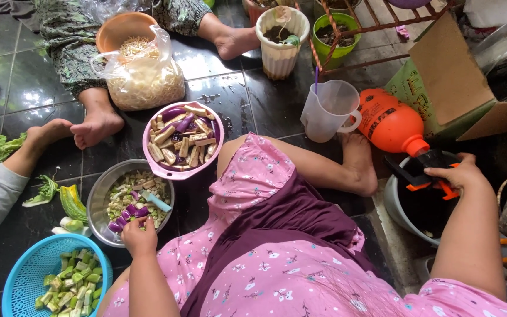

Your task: A person sitting on the floor cuts eggplants into smaller pieces using a knife and places them into a bowl.

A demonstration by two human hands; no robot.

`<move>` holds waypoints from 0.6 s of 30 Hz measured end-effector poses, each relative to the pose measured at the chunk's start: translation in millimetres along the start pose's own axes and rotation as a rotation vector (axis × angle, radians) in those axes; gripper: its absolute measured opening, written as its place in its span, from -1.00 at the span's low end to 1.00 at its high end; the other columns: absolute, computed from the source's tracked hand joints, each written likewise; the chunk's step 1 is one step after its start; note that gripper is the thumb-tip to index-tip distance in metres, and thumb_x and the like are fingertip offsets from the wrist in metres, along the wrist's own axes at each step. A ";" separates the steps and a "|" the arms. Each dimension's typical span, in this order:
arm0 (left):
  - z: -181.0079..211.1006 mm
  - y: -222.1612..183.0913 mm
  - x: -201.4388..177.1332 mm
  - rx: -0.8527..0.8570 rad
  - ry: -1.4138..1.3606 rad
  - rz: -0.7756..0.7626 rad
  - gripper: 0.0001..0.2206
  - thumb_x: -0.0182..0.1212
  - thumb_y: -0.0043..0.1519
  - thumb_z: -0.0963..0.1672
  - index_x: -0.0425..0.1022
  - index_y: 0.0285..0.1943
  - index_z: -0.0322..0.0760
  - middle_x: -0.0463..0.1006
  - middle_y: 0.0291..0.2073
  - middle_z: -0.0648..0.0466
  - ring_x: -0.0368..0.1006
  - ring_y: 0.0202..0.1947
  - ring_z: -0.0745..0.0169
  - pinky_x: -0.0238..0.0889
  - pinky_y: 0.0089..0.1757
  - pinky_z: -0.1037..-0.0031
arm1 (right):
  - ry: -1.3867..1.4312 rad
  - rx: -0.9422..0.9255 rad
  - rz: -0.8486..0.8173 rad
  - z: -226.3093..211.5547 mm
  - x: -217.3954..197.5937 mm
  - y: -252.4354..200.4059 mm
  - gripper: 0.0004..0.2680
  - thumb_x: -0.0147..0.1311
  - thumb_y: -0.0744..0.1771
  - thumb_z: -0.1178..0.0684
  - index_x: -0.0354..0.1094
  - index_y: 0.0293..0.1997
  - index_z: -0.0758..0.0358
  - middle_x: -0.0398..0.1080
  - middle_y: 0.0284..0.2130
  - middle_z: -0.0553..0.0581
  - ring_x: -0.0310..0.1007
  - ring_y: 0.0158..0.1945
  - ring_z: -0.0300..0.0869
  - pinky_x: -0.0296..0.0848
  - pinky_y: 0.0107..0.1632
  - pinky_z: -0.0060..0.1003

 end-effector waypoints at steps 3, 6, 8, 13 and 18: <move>-0.6 0.2 0.0 -0.027 -0.011 -0.016 -0.78 0.23 0.31 -0.03 0.64 -0.14 -0.25 0.55 -0.08 -0.09 0.33 0.07 -0.16 0.22 0.12 0.14 | -0.189 -0.048 0.099 -31.3 -8.2 -17.3 -0.31 0.42 0.17 0.19 0.00 0.40 0.43 0.38 -0.13 0.56 0.41 -0.51 0.20 0.36 -0.50 0.00; -2.1 1.8 2.8 0.030 -0.006 0.011 -0.78 0.24 0.30 -0.05 0.65 -0.16 -0.28 0.57 -0.11 -0.12 0.36 0.02 -0.16 0.23 0.10 0.15 | -0.331 -0.154 0.099 -63.1 -5.0 -28.2 -0.31 0.44 0.17 0.17 0.00 0.38 0.44 0.36 -0.12 0.53 0.45 -0.53 0.22 0.40 -0.49 -0.01; -0.9 2.4 2.5 0.049 -0.004 0.017 -0.77 0.24 0.30 -0.04 0.65 -0.17 -0.29 0.59 -0.14 -0.11 0.39 -0.02 -0.14 0.23 0.09 0.17 | -0.319 -0.153 0.104 -75.3 3.0 -34.2 -0.31 0.44 0.17 0.19 -0.01 0.38 0.43 0.35 -0.08 0.54 0.44 -0.53 0.22 0.41 -0.49 -0.02; -0.4 2.4 0.7 0.071 -0.001 0.019 -0.77 0.24 0.29 -0.04 0.65 -0.16 -0.30 0.58 -0.14 -0.15 0.39 -0.02 -0.18 0.24 0.08 0.15 | -0.362 -0.083 0.132 -79.3 9.6 -32.1 -0.29 0.46 0.16 0.16 -0.02 0.39 0.34 0.37 -0.07 0.50 0.47 -0.55 0.21 0.48 -0.44 -0.02; -0.5 4.0 3.6 0.120 -0.007 0.038 -0.77 0.25 0.29 -0.04 0.67 -0.18 -0.28 0.62 -0.22 -0.09 0.44 -0.09 -0.11 0.27 0.06 0.20 | -0.334 -0.019 0.135 -85.1 2.7 -25.9 -0.32 0.39 0.20 0.18 -0.05 0.42 0.30 0.35 -0.02 0.54 0.49 -0.48 0.25 0.45 -0.43 0.01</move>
Point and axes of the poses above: each hand's wrist, its own y-axis towards the middle knuckle, its own x-axis out of the palm, z = x × y, the point moved 5 cm from there along y, towards the middle knuckle
